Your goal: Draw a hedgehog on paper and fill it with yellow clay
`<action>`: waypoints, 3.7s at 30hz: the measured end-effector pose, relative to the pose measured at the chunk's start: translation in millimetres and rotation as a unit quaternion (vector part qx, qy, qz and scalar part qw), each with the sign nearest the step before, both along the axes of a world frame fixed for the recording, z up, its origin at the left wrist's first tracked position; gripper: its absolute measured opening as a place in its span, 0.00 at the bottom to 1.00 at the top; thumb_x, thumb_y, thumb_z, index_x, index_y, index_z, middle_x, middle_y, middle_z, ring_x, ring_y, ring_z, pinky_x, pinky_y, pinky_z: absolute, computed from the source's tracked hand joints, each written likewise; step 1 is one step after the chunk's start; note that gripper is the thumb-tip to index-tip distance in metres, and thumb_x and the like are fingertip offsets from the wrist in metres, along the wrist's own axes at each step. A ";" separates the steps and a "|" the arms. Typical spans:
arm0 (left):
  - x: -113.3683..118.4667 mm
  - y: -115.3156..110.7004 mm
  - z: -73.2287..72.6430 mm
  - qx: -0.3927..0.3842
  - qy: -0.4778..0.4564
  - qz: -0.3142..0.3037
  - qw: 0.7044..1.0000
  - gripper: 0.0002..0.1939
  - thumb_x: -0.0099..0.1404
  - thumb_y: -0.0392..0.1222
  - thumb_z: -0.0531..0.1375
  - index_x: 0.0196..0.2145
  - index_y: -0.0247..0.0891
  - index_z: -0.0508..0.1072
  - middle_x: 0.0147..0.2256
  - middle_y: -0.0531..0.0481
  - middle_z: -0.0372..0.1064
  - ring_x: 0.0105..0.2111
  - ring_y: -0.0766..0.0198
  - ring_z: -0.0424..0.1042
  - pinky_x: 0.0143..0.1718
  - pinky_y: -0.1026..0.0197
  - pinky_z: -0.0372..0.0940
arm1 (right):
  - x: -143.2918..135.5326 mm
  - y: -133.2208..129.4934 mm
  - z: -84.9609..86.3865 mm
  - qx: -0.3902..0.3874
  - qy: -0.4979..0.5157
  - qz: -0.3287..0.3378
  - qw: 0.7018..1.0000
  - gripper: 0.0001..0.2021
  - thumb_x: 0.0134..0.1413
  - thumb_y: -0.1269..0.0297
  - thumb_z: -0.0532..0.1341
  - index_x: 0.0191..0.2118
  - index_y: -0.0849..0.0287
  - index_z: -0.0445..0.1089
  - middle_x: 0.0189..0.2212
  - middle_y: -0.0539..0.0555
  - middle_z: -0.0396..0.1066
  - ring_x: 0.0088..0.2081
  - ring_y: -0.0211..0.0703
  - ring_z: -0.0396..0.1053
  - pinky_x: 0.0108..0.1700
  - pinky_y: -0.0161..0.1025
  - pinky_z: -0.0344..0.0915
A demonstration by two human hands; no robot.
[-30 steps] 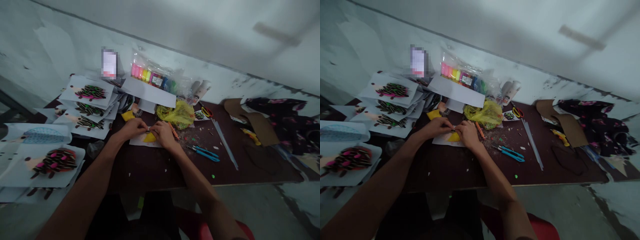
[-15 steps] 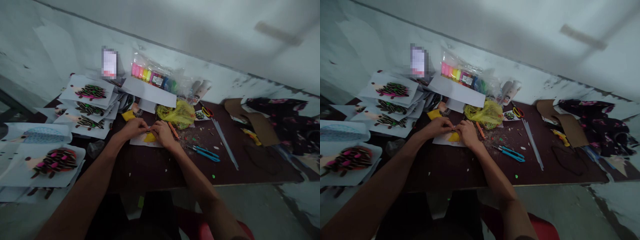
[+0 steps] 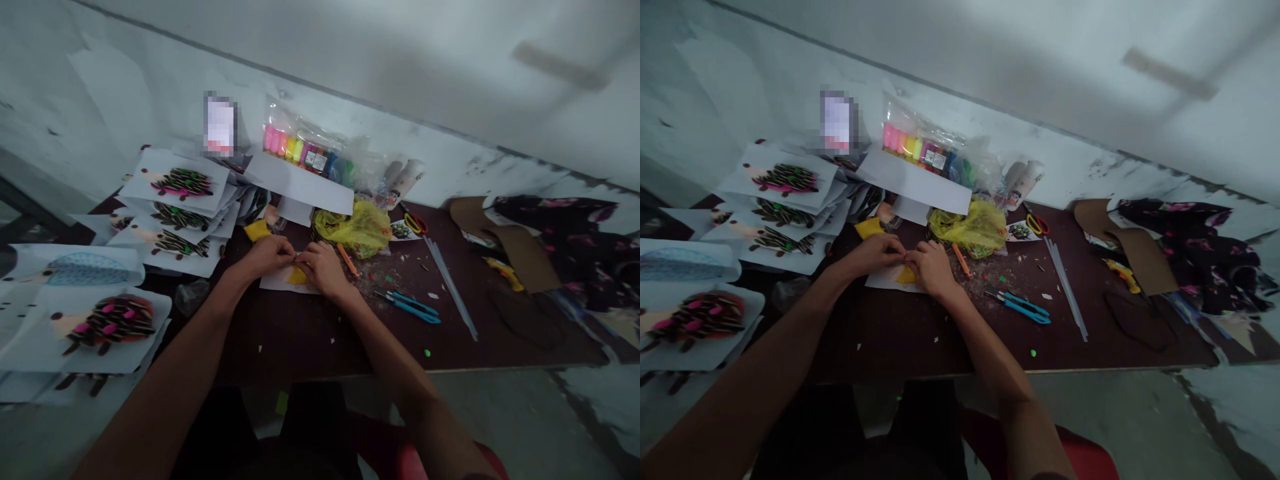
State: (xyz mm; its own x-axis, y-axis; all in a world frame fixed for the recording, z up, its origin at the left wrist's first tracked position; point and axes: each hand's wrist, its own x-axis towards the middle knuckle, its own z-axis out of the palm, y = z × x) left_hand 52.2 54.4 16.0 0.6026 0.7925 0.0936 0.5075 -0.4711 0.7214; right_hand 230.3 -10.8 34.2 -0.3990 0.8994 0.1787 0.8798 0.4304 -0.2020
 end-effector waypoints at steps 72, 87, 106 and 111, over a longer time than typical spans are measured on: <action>0.2 3.9 -5.3 0.100 0.055 0.022 0.993 0.14 0.60 0.31 0.58 0.39 0.37 0.83 0.40 0.45 0.77 0.41 0.58 0.73 0.48 0.56 0.67 | 13.8 -24.9 -1.8 -0.009 0.178 -0.025 0.984 0.06 0.62 0.70 0.62 0.37 0.56 0.78 0.37 0.54 0.74 0.41 0.42 0.70 0.45 0.38 0.64; 0.7 5.0 -7.7 0.106 0.046 0.022 0.993 0.15 0.59 0.30 0.58 0.37 0.39 0.83 0.39 0.46 0.77 0.40 0.59 0.72 0.47 0.56 0.67 | 2.8 -28.5 -3.4 -0.035 0.093 -0.079 0.992 0.11 0.67 0.66 0.57 0.44 0.55 0.78 0.39 0.54 0.75 0.42 0.41 0.71 0.44 0.34 0.62; 0.8 3.8 -4.1 0.088 0.048 0.021 0.995 0.15 0.59 0.30 0.58 0.38 0.39 0.82 0.40 0.46 0.77 0.42 0.58 0.72 0.49 0.56 0.66 | 3.0 -27.1 -2.6 -0.024 0.020 -0.063 0.998 0.13 0.68 0.66 0.56 0.43 0.55 0.79 0.38 0.55 0.73 0.43 0.44 0.68 0.44 0.36 0.60; 0.5 5.1 -8.2 0.098 0.043 0.021 0.994 0.14 0.59 0.30 0.58 0.38 0.39 0.82 0.39 0.46 0.77 0.41 0.58 0.71 0.49 0.54 0.66 | 0.0 -25.6 0.2 -0.034 -0.019 -0.065 0.997 0.14 0.69 0.66 0.54 0.43 0.55 0.79 0.38 0.55 0.73 0.42 0.44 0.67 0.43 0.37 0.59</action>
State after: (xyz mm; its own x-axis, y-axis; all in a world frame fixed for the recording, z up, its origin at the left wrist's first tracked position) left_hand 52.7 59.5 7.8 0.5824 0.7884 0.1979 0.5850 -0.5756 0.5714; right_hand 230.3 -36.3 34.4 -0.2843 0.9533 0.1016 0.9346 0.2992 -0.1924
